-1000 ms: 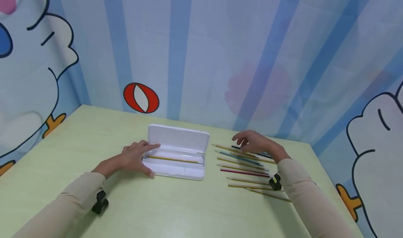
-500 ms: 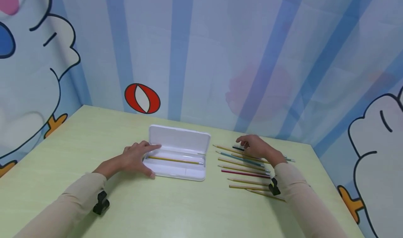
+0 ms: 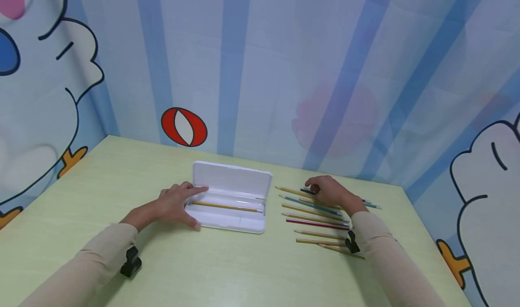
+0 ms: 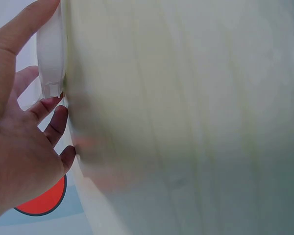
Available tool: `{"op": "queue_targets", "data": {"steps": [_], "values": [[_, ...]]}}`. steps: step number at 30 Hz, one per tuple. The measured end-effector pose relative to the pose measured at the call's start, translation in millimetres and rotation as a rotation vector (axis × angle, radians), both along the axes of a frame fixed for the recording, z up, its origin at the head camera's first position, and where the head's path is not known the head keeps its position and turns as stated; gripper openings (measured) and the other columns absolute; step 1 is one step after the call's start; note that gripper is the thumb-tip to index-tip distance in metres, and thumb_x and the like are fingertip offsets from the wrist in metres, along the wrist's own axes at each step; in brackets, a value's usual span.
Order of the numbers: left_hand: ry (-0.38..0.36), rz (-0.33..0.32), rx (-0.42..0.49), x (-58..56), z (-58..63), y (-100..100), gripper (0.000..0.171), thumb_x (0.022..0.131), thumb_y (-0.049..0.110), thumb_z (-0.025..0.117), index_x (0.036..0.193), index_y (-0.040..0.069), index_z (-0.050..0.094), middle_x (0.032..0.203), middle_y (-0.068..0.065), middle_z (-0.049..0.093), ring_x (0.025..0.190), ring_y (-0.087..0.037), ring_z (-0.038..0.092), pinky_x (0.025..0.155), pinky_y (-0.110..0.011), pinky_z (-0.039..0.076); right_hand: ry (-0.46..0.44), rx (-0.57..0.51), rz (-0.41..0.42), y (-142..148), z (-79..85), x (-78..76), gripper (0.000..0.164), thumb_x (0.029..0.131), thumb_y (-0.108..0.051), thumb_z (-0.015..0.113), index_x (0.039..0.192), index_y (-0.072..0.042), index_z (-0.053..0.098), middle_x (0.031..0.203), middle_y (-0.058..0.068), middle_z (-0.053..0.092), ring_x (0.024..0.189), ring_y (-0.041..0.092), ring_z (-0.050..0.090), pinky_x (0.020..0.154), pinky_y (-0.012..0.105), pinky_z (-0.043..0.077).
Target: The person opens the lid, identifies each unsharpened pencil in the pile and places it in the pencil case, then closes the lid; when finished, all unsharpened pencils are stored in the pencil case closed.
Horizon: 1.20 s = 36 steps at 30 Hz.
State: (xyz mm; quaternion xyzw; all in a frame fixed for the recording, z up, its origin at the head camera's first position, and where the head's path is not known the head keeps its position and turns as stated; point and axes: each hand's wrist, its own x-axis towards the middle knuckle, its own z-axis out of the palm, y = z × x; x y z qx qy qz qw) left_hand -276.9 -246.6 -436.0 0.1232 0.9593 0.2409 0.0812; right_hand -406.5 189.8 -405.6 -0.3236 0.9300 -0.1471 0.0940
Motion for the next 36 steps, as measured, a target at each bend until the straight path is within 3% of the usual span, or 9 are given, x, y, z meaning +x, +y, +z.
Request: {"op": "queue_targets", "data": {"steps": [6, 16, 36], "values": [[-0.009, 0.009, 0.002, -0.5, -0.9, 1.0, 0.101, 0.068, 0.047, 0.089, 0.153, 0.018, 0.042, 0.144, -0.021, 0.044, 0.126, -0.04, 0.042, 0.105, -0.067, 0.028, 0.033, 0.012, 0.021, 0.8, -2.4, -0.5, 0.034, 0.092, 0.009, 0.051, 0.124, 0.005, 0.064, 0.101, 0.015, 0.068, 0.088, 0.023, 0.062, 0.086, 0.047, 0.053], [-0.011, 0.009, 0.011, 1.6, -1.1, 0.3, 0.102, 0.067, 0.048, 0.089, 0.153, 0.018, 0.042, 0.143, -0.021, 0.044, 0.125, -0.039, 0.042, 0.105, -0.067, 0.028, 0.029, 0.013, -0.006, -0.2, -7.3, 0.7, 0.034, 0.093, 0.009, 0.05, 0.122, 0.001, 0.067, 0.098, 0.011, 0.068, 0.082, 0.019, 0.056, 0.084, 0.045, 0.052], [0.0, 0.003, 0.002, -1.4, -0.7, 0.3, 0.102, 0.068, 0.049, 0.089, 0.153, 0.018, 0.042, 0.143, -0.021, 0.045, 0.124, -0.039, 0.043, 0.104, -0.066, 0.03, 0.039, 0.021, 0.024, -2.5, -5.2, -0.4, 0.026, 0.093, 0.006, 0.057, 0.113, -0.002, 0.072, 0.097, 0.011, 0.067, 0.082, 0.021, 0.055, 0.076, 0.041, 0.048]]}}
